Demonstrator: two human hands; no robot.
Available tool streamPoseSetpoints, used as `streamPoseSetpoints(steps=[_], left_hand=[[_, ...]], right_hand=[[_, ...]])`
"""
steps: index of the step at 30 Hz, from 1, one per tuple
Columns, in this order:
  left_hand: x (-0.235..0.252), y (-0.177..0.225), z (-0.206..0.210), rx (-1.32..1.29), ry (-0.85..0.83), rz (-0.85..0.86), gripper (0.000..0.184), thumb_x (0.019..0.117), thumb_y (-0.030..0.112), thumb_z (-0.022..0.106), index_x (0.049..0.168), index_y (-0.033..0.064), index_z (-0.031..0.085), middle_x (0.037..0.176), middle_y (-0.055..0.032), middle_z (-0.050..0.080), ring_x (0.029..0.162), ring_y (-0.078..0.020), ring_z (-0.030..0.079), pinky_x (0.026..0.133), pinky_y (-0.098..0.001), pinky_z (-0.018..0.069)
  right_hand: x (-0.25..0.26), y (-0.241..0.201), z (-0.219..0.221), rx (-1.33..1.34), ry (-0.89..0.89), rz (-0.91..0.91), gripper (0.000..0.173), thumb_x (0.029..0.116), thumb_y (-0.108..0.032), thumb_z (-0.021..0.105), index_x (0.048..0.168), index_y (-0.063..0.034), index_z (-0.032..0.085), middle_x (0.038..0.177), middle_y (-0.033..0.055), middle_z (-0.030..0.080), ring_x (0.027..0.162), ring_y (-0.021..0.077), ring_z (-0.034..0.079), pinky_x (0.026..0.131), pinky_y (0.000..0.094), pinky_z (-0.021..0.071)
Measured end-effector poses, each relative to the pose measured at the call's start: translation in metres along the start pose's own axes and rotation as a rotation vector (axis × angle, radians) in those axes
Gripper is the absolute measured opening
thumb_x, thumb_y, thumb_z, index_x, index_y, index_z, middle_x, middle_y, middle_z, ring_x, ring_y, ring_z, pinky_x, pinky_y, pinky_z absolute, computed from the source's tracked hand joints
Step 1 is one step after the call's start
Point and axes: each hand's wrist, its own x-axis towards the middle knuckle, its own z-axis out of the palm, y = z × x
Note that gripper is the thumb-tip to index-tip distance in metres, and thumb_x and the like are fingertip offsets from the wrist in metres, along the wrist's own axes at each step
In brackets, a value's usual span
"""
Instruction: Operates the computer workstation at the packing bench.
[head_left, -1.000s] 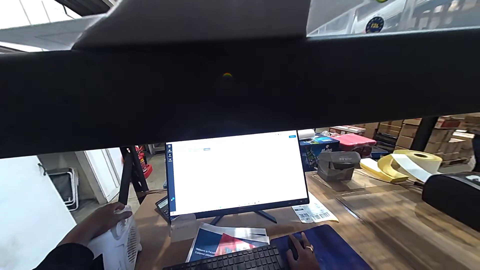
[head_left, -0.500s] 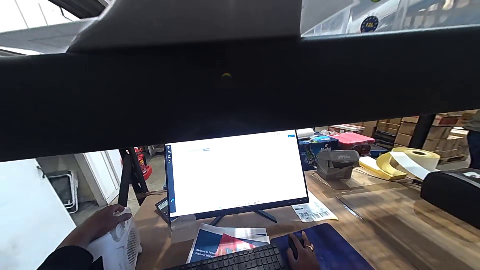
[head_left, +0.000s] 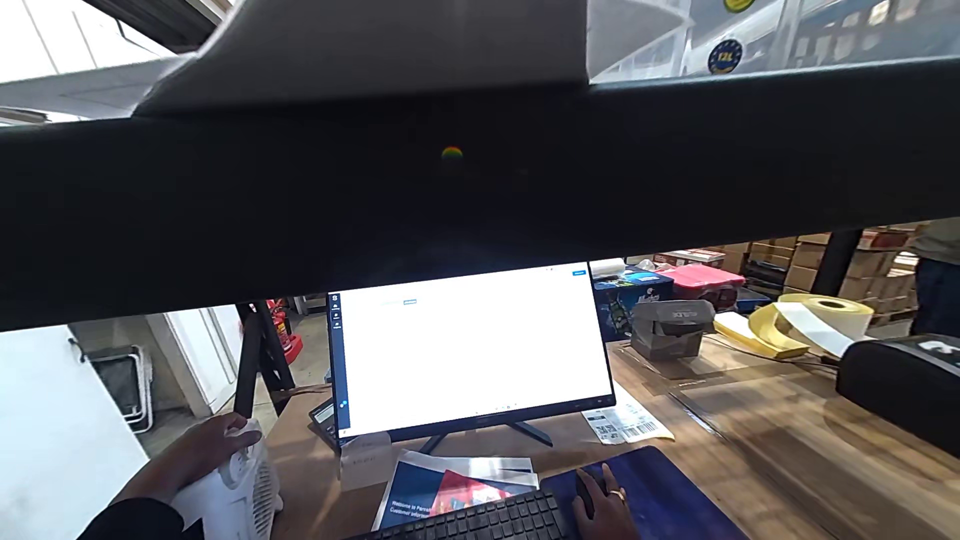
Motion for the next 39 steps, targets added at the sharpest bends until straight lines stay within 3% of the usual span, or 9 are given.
streamPoseSetpoints(steps=[14,19,26,39], left_hand=[[-0.001,0.002,0.000,-0.001,0.003,0.012,0.054,0.1007,0.042,0.065,0.137,0.0018,0.061,0.135,-0.0233,0.063,0.130,-0.0366,0.057,0.112,-0.0543,0.0410],[-0.004,0.003,-0.001,0.000,0.004,0.007,0.054,0.1008,0.044,0.065,0.136,0.0034,0.061,0.134,-0.0226,0.063,0.130,-0.0368,0.058,0.111,-0.0549,0.0419],[-0.003,0.001,0.000,-0.004,0.008,0.001,0.055,0.1005,0.044,0.065,0.137,0.0033,0.060,0.135,-0.0233,0.063,0.129,-0.0376,0.058,0.111,-0.0568,0.0417],[-0.004,0.004,-0.001,0.008,0.003,-0.002,0.054,0.1010,0.044,0.064,0.138,0.0041,0.060,0.136,-0.0225,0.062,0.131,-0.0366,0.057,0.112,-0.0555,0.0410]], right_hand=[[-0.001,-0.004,-0.004,-0.013,-0.024,0.015,0.046,0.0898,-0.017,0.065,0.134,-0.0021,0.067,0.154,0.0403,0.035,0.142,0.0571,0.039,0.120,0.0639,0.0278],[0.001,0.000,0.001,-0.001,-0.047,-0.023,0.052,0.0907,-0.018,0.065,0.141,-0.0063,0.062,0.156,0.0394,0.034,0.140,0.0577,0.040,0.119,0.0640,0.0299],[0.002,0.006,0.005,0.006,-0.052,-0.071,0.047,0.0916,-0.024,0.065,0.136,-0.0071,0.067,0.155,0.0385,0.036,0.138,0.0582,0.042,0.113,0.0636,0.0383],[0.001,0.002,0.003,-0.014,-0.065,-0.035,0.049,0.0928,-0.023,0.064,0.139,-0.0058,0.064,0.156,0.0375,0.035,0.140,0.0567,0.041,0.115,0.0612,0.0365]])
